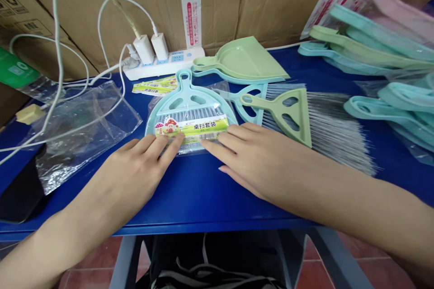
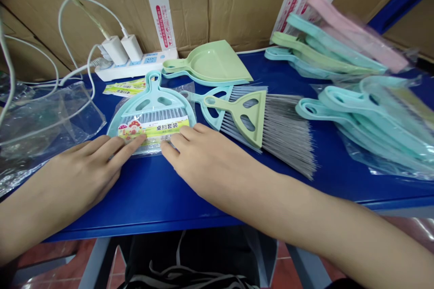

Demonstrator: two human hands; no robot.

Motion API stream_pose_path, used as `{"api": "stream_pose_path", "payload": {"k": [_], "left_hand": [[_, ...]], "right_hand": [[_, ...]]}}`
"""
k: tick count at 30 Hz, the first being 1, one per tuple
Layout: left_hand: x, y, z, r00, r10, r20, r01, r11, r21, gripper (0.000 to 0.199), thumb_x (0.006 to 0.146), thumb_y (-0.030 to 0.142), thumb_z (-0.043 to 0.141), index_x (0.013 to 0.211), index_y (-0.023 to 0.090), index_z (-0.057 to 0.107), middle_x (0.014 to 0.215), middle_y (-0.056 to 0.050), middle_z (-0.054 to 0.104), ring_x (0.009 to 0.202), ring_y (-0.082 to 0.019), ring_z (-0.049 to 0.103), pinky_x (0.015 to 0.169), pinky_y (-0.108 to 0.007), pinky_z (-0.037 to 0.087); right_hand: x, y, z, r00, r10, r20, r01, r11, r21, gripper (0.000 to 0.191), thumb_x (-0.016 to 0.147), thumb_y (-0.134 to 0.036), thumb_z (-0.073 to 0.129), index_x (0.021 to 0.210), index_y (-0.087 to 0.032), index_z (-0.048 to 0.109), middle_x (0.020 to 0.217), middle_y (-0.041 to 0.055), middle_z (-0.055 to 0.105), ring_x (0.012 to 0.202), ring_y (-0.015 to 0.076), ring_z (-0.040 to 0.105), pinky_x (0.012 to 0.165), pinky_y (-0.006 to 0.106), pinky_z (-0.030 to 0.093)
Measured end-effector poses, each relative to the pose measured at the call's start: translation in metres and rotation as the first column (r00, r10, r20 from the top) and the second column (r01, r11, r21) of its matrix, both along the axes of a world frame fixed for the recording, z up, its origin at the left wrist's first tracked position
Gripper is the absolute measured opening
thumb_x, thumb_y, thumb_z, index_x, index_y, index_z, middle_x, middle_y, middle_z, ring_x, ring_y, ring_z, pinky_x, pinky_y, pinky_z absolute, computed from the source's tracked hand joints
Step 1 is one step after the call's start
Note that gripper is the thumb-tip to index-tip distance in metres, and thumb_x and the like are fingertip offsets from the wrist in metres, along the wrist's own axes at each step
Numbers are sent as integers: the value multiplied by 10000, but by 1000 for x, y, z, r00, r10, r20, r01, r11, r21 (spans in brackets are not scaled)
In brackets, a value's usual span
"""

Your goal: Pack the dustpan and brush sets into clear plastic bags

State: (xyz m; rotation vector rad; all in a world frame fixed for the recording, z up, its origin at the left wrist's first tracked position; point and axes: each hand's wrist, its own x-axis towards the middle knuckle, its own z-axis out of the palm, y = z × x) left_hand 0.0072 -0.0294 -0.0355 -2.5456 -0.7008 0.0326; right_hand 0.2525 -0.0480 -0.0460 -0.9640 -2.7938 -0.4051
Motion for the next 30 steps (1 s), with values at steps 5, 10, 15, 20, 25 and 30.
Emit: {"api": "stream_pose_path", "payload": {"k": [5,10,15,20,25,30], "left_hand": [[0,-5,3,999,23,-47,-22,1000,16,528,872,-28,290,1299,43,593,1033,-149,733,867,-255,701,684,-358,586],[-2,-6,3,997,18,-69,-18,1000,-4,519,910,-5,261,1334,34,558,1065,-150,714,906,-254,687,702,-357,566],[-2,-5,4,998,27,-55,-29,999,-41,540,901,-3,251,1342,56,556,1082,-141,717,900,-259,687,706,-371,566],[0,-5,2,999,30,-39,-32,998,-53,535,889,-8,287,1336,63,573,1086,-150,721,908,-266,687,704,-373,576],[2,-6,0,999,24,-28,-25,1000,-10,534,863,-32,307,1294,45,612,1026,-153,732,855,-264,690,682,-370,592],[2,-4,0,1000,10,-14,-10,1000,-15,509,852,-34,329,1264,24,622,1006,-164,734,831,-269,699,669,-374,598]], "right_hand": [[-1,-1,0,1000,-14,8,14,1000,-24,349,986,-119,410,1240,-47,640,1041,152,733,967,242,653,806,356,483],[-1,-1,1,999,-25,24,26,999,-41,379,993,-106,359,1244,-66,640,1053,153,735,956,239,645,799,370,482],[0,-3,0,1000,-16,6,16,1000,-13,372,1001,-111,355,1229,-49,643,1020,152,730,930,238,645,782,359,479],[0,-3,-2,1000,-7,-5,7,1000,2,374,1002,-114,361,1244,-40,636,1014,147,730,933,239,643,781,355,483],[0,-1,-2,1000,-5,-15,4,1000,-22,349,991,-127,394,1208,-50,657,1022,150,731,932,242,650,792,357,490],[0,1,0,1000,0,-13,-1,999,-47,334,974,-116,422,1196,-59,665,1000,139,736,930,242,653,792,362,500]]}}
